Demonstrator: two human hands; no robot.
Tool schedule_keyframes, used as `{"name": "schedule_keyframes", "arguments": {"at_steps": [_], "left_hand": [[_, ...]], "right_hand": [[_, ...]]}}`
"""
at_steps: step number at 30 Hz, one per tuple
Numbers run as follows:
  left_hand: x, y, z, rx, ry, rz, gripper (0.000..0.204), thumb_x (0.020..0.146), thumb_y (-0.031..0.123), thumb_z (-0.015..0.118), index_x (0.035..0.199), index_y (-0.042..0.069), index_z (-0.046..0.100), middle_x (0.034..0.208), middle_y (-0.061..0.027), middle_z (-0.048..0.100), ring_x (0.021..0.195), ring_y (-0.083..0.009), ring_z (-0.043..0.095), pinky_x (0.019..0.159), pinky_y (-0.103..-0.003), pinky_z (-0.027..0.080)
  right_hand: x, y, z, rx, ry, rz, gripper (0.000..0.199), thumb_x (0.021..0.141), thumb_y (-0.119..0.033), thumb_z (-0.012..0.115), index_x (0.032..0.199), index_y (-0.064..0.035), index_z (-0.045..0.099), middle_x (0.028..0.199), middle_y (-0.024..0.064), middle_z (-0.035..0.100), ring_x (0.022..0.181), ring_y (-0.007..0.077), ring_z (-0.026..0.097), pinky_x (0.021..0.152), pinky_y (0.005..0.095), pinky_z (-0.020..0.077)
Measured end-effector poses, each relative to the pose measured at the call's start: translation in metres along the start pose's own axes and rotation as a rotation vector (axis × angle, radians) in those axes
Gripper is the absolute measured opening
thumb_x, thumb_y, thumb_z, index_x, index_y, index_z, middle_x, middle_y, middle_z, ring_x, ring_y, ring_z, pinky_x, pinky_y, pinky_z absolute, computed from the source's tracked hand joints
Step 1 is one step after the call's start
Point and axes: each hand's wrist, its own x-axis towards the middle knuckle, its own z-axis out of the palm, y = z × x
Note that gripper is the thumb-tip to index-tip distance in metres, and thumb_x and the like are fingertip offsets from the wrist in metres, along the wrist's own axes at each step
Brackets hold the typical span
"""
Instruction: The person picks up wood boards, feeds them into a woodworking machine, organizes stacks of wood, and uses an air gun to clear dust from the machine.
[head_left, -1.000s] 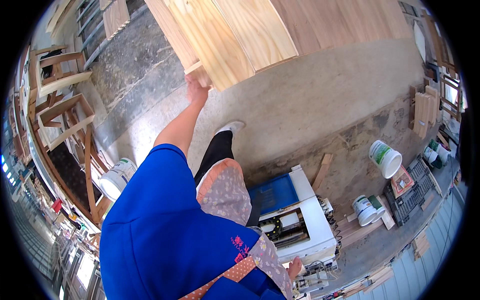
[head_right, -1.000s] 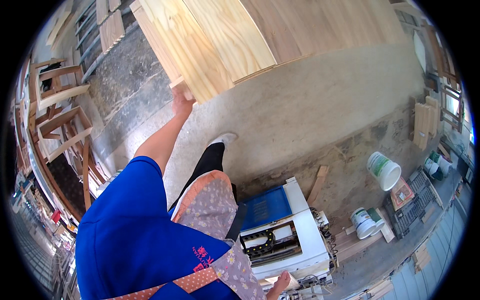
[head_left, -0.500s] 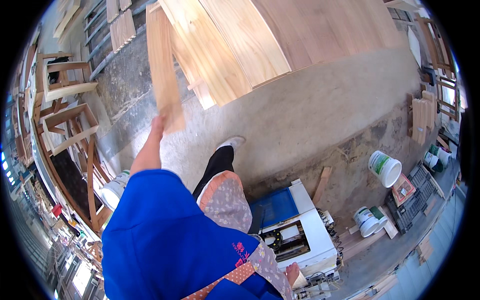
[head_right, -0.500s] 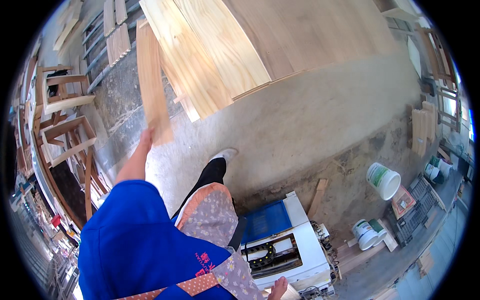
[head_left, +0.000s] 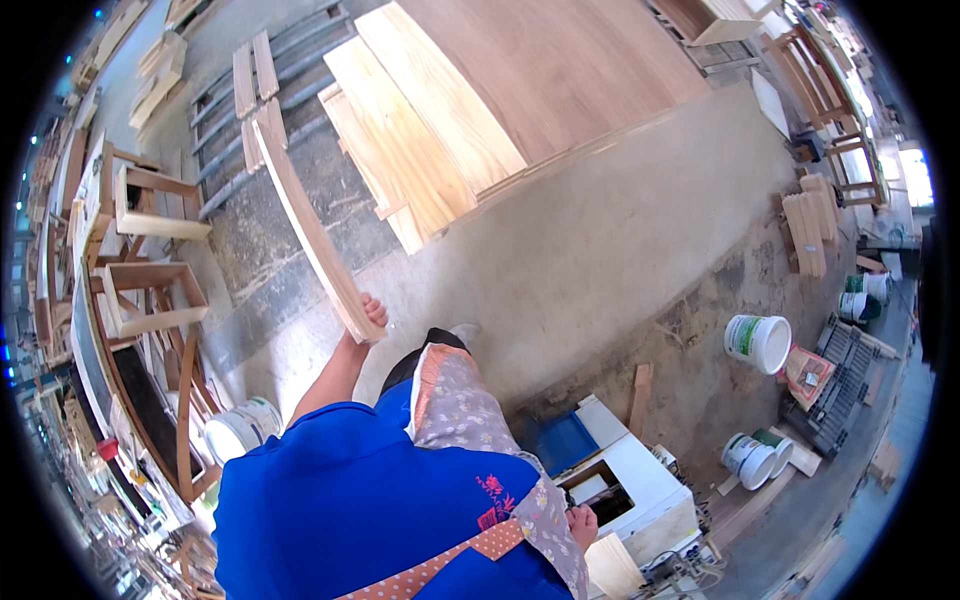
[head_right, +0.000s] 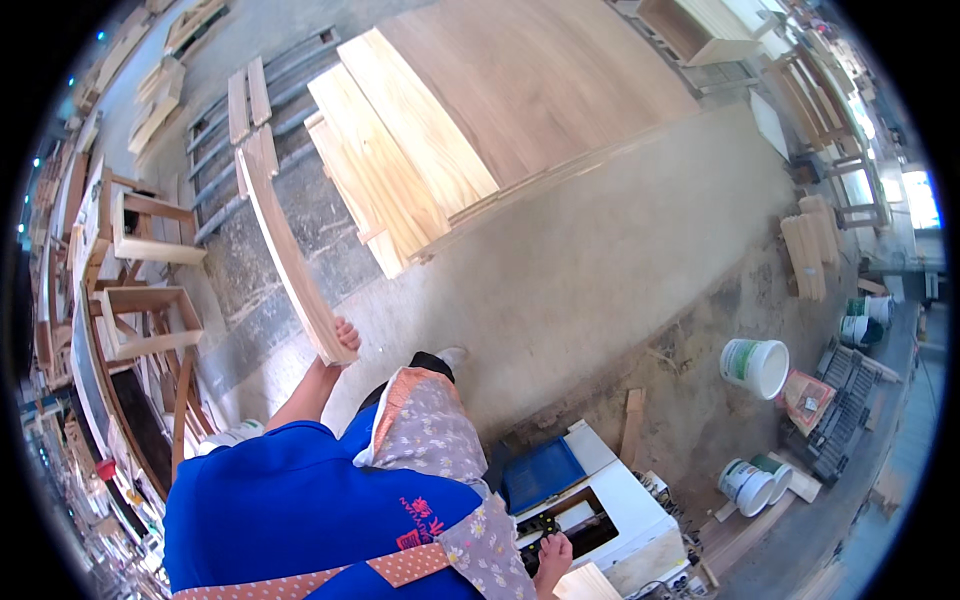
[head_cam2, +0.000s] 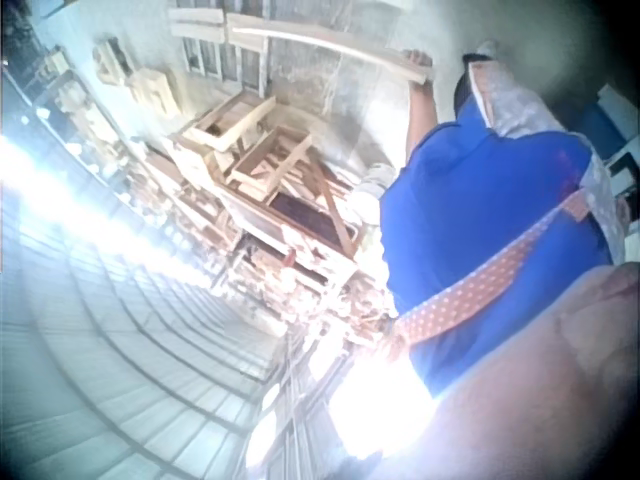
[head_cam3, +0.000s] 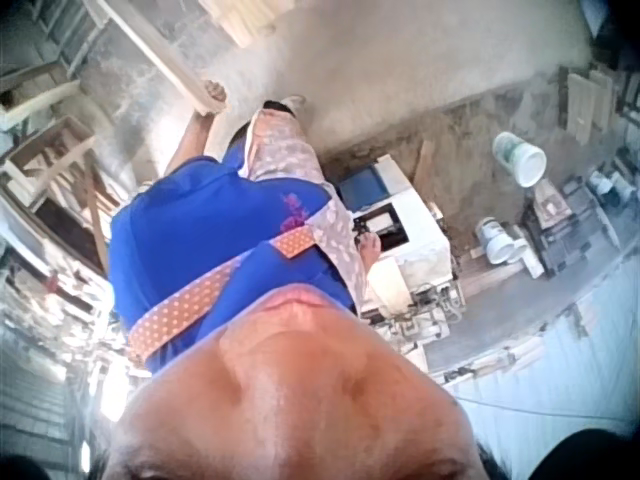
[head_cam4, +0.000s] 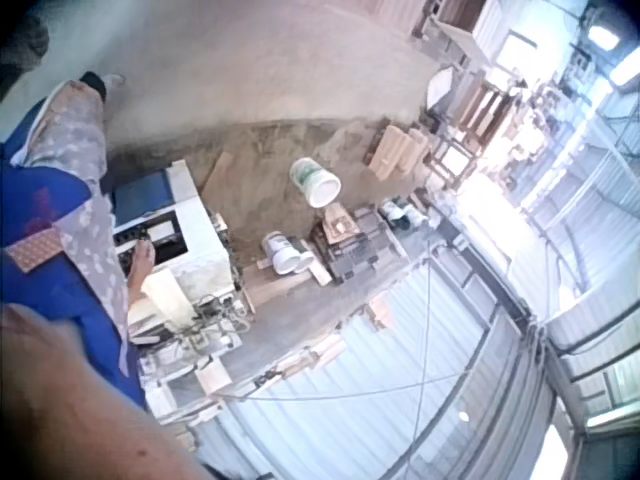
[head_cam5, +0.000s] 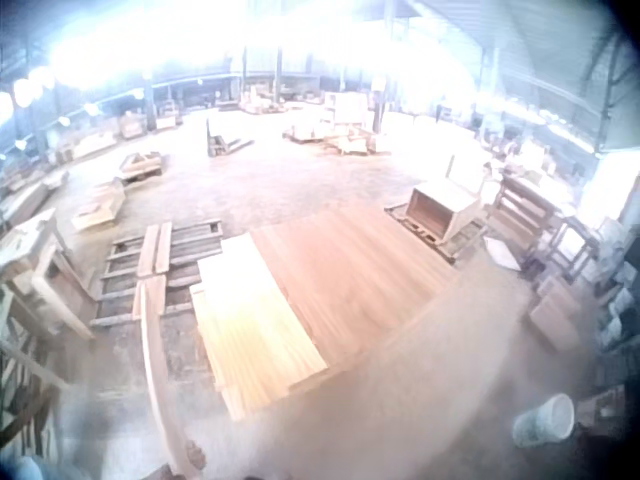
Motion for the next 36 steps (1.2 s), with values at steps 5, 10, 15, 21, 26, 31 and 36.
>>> {"name": "schedule_keyframes", "arguments": {"at_steps": [5, 10, 15, 21, 26, 31, 36], "left_hand": [[0.074, -0.048, 0.19, -0.059, -0.254, -0.236, 0.018, 0.091, 0.024, 0.051, 0.085, 0.008, 0.052, 0.068, -0.0013, 0.048, 0.06, -0.0138, 0.048, 0.058, -0.031, 0.042], [0.109, -0.164, 0.286, -0.051, -0.662, -0.766, 0.021, 0.092, 0.025, 0.052, 0.084, 0.006, 0.051, 0.069, -0.0033, 0.052, 0.056, -0.0161, 0.052, 0.059, -0.032, 0.045], [0.079, -0.289, 0.3, 0.179, -0.618, -1.167, 0.027, 0.091, 0.034, 0.054, 0.085, 0.008, 0.051, 0.067, -0.0033, 0.054, 0.054, -0.0171, 0.054, 0.052, -0.03, 0.043], [-0.047, -0.401, 0.347, 1.544, -0.873, -0.634, 0.053, 0.102, 0.041, 0.033, 0.071, 0.002, 0.054, 0.056, -0.0013, 0.045, 0.054, -0.0088, 0.044, 0.05, -0.031, 0.039], [-0.101, -0.407, 0.346, 1.666, -1.495, -0.535, 0.041, 0.097, 0.032, 0.05, 0.072, 0.0, 0.053, 0.054, -0.015, 0.05, 0.052, -0.0241, 0.053, 0.051, -0.038, 0.041], [-0.168, -0.409, 0.346, 1.466, -1.784, -0.795, 0.036, 0.093, 0.032, 0.055, 0.075, 0.002, 0.049, 0.066, -0.0199, 0.056, 0.059, -0.0341, 0.056, 0.052, -0.041, 0.041], [-0.225, -0.416, 0.342, 0.982, -1.923, -1.362, 0.026, 0.096, 0.025, 0.049, 0.088, 0.001, 0.057, 0.067, -0.0045, 0.06, 0.062, -0.0096, 0.058, 0.057, -0.026, 0.046]], "right_hand": [[-0.028, 0.003, 0.031, 0.156, 0.014, -0.048, 0.028, 0.095, -0.019, 0.056, 0.115, -0.0004, 0.052, 0.09, 0.0087, 0.063, 0.07, 0.0131, 0.06, 0.056, 0.0223, 0.0453], [-0.077, -0.05, 0.049, 0.288, -0.07, -0.151, 0.04, 0.091, -0.028, 0.061, 0.122, -0.0041, 0.054, 0.108, 0.0101, 0.065, 0.093, 0.0185, 0.065, 0.078, 0.0285, 0.0503], [-0.105, -0.133, 0.045, 0.373, -0.215, -0.63, 0.066, 0.092, -0.044, 0.055, 0.14, -0.0025, 0.037, 0.135, 0.0139, 0.049, 0.125, 0.0259, 0.048, 0.102, 0.0382, 0.0395], [-0.139, -0.158, 0.008, 0.637, 0.123, -0.775, 0.065, 0.093, -0.042, 0.054, 0.139, 0.0006, 0.035, 0.13, 0.0142, 0.051, 0.119, 0.0217, 0.051, 0.099, 0.0323, 0.0401], [-0.162, -0.11, 0.002, 0.925, 0.849, -0.674, 0.033, 0.095, -0.031, 0.056, 0.108, -0.0006, 0.052, 0.088, 0.0016, 0.059, 0.078, 0.0072, 0.053, 0.066, 0.0245, 0.0458], [-0.185, -0.026, -0.036, 1.278, 1.111, -0.7, 0.034, 0.098, -0.04, 0.049, 0.097, -0.0068, 0.056, 0.08, -0.0036, 0.058, 0.068, 0.0034, 0.049, 0.056, 0.0214, 0.0411], [-0.252, 0.093, -0.085, 1.349, 0.438, -0.982, 0.045, 0.094, -0.053, 0.045, 0.08, -0.0102, 0.047, 0.06, 0.0002, 0.043, 0.047, 0.0106, 0.039, 0.046, 0.0233, 0.0336]]}}
